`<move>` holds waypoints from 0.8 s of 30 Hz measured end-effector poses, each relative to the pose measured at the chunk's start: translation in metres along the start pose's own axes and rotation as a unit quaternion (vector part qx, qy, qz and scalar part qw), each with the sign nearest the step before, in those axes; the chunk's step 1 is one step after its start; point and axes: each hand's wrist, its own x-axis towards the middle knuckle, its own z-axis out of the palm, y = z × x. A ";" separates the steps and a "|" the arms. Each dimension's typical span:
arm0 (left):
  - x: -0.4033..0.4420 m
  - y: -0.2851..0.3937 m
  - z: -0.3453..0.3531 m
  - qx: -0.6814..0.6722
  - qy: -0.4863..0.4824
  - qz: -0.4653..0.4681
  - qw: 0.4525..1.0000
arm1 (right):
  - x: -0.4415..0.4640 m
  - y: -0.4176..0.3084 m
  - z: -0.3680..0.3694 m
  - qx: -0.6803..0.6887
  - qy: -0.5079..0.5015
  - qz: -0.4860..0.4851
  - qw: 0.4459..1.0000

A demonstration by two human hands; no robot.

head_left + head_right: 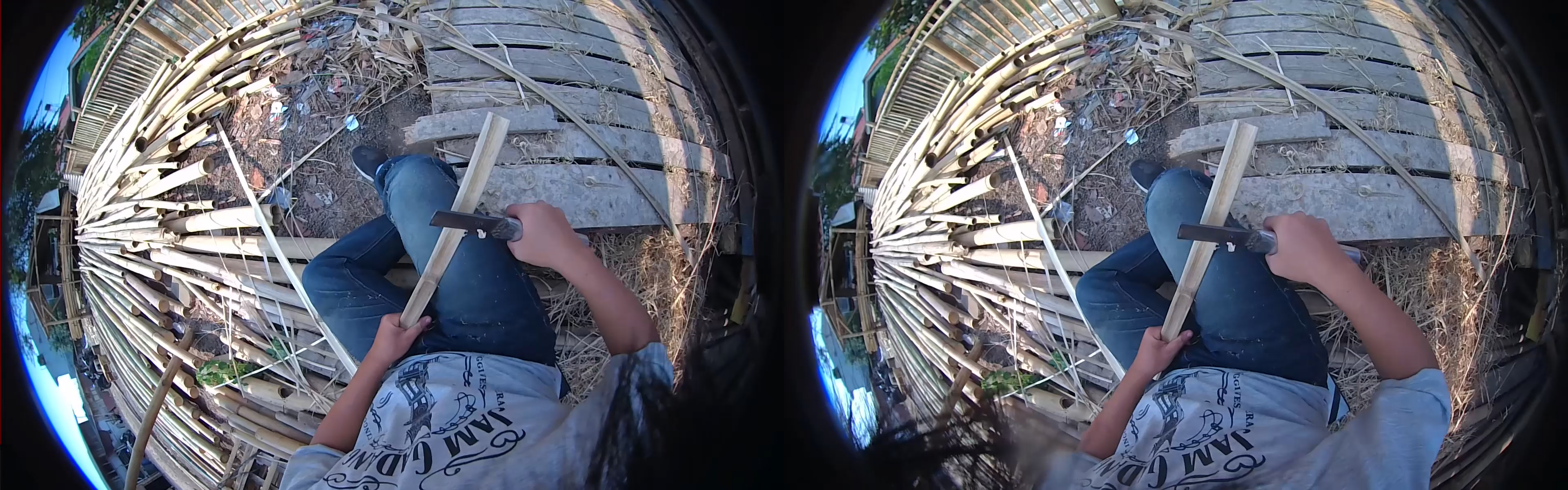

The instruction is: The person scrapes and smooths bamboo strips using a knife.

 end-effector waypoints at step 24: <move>0.013 -0.005 -0.028 -0.267 -0.326 -0.164 0.892 | -0.018 -0.003 0.059 0.128 0.186 0.027 0.974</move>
